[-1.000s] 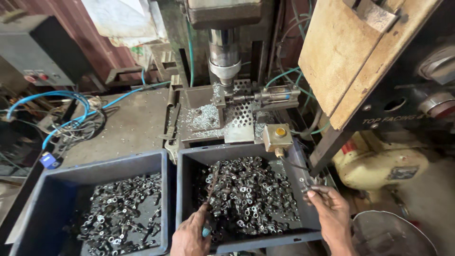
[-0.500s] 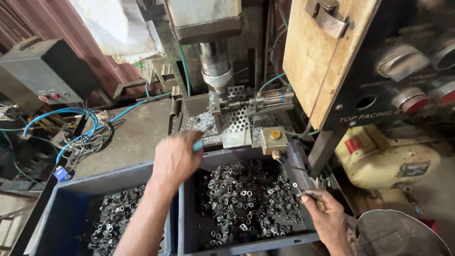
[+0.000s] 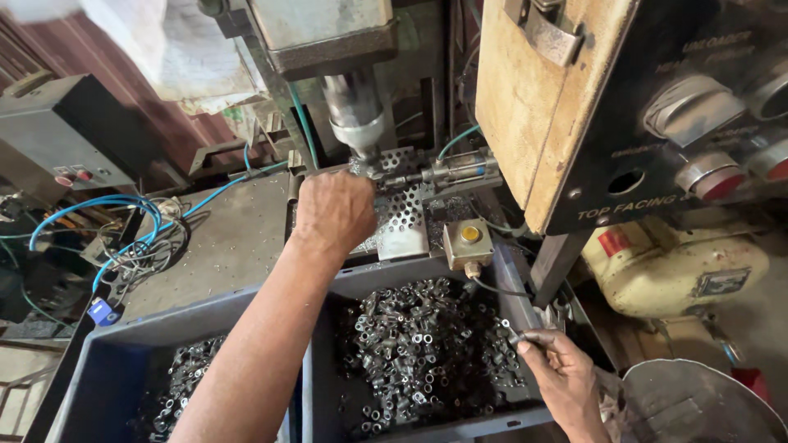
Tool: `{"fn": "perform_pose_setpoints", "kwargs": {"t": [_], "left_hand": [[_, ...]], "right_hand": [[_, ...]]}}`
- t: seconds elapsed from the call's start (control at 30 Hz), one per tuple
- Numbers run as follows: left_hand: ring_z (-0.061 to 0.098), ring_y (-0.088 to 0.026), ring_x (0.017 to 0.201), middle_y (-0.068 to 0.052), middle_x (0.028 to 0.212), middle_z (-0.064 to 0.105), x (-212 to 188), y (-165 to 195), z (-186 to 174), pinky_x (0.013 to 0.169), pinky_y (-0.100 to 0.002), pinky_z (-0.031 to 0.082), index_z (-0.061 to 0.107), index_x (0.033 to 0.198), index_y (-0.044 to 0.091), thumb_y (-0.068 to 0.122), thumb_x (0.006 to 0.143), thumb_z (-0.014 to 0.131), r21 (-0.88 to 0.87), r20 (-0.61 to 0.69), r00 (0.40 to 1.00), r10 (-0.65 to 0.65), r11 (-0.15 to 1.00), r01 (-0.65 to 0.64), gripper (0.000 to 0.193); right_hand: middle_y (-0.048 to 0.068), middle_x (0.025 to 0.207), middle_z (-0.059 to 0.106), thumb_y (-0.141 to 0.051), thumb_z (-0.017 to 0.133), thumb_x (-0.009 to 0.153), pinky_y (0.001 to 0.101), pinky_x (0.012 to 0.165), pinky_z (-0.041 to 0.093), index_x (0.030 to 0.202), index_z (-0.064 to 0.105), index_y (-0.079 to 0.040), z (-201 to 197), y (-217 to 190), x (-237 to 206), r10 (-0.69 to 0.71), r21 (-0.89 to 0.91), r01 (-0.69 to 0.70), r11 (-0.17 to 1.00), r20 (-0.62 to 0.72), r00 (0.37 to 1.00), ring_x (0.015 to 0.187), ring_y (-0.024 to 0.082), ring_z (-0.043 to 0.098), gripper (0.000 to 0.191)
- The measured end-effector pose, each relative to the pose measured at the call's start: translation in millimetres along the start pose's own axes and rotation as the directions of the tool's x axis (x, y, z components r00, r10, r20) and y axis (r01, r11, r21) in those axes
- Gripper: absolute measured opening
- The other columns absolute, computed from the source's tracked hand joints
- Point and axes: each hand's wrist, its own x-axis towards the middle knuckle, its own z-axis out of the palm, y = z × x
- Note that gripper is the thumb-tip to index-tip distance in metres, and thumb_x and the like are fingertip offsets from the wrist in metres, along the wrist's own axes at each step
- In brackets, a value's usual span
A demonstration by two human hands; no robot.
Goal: The person repeatedly picks small metal parts from a bin, places each into a fixture on a drill press, and activates the machine to drill the part. After each cycle, the person removes the finished part and returns it to the bin. The process is repeated continuously throughout the clip.
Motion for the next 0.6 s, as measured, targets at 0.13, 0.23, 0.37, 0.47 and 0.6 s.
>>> {"fn": "perform_pose_setpoints", "kwargs": {"t": [0.13, 0.23, 0.37, 0.47, 0.6], "left_hand": [[0.076, -0.037, 0.077, -0.022, 0.080, 0.074, 5.9, -7.9, 23.7, 0.070, -0.047, 0.060, 0.077, 0.077, 0.006, 0.012, 0.081, 0.063, -0.003, -0.007, 1.000, 0.000, 1.000, 0.000, 0.016], [0.072, -0.042, 0.077, -0.021, 0.080, 0.074, 10.4, -27.9, 54.9, 0.070, -0.051, 0.057, 0.079, 0.080, 0.011, 0.021, 0.077, 0.069, -0.246, -0.056, 0.998, -0.039, 0.969, 0.024, 0.014], [0.071, -0.043, 0.081, -0.023, 0.085, 0.073, -26.8, -61.6, 100.7, 0.073, -0.049, 0.056, 0.077, 0.088, 0.006, 0.028, 0.082, 0.073, -0.480, -0.212, 0.973, -0.091, 0.877, -0.023, 0.024], [0.068, -0.045, 0.088, -0.025, 0.090, 0.074, -109.0, -48.1, 135.6, 0.080, -0.051, 0.053, 0.078, 0.100, 0.004, 0.016, 0.082, 0.075, -0.678, -0.084, 0.965, -0.247, 0.724, 0.126, 0.022], [0.075, -0.036, 0.094, -0.018, 0.098, 0.078, -196.3, -18.1, 159.0, 0.081, -0.042, 0.059, 0.076, 0.105, 0.007, 0.017, 0.084, 0.073, -0.801, 0.060, 0.932, -0.357, 0.540, 0.258, 0.023]], "right_hand": [[0.002, 0.092, 0.073, -0.003, 0.073, 0.090, 0.0191, 0.071, 0.050, 0.109, 0.073, 0.003, -0.6, -0.6, 0.5, 0.011, -0.016, -0.011, 1.000, -0.007, 1.000, 0.083, 0.004, 0.064, 0.020], [0.002, 0.092, 0.074, -0.003, 0.073, 0.090, 0.0195, 0.070, 0.050, 0.110, 0.072, 0.002, -1.0, 0.5, 1.9, 0.000, 0.006, 0.000, 1.000, 0.011, 1.000, 0.081, 0.005, 0.064, 0.021], [0.002, 0.093, 0.073, -0.005, 0.073, 0.091, 0.0203, 0.073, 0.050, 0.110, 0.072, 0.003, 0.1, 3.8, 7.3, -0.020, 0.002, 0.020, 1.000, 0.021, 1.000, 0.085, 0.005, 0.064, 0.021], [0.004, 0.092, 0.074, -0.006, 0.074, 0.091, 0.0221, 0.075, 0.052, 0.108, 0.072, 0.004, -1.3, 3.1, 7.9, 0.013, -0.056, -0.012, 0.998, 0.006, 1.000, 0.085, 0.007, 0.065, 0.020], [0.008, 0.094, 0.073, -0.003, 0.072, 0.090, 0.0274, 0.074, 0.054, 0.109, 0.071, 0.005, 9.9, -12.3, 19.4, 0.109, 0.016, -0.109, 0.994, -0.039, 0.993, 0.084, 0.014, 0.067, 0.021]]}}
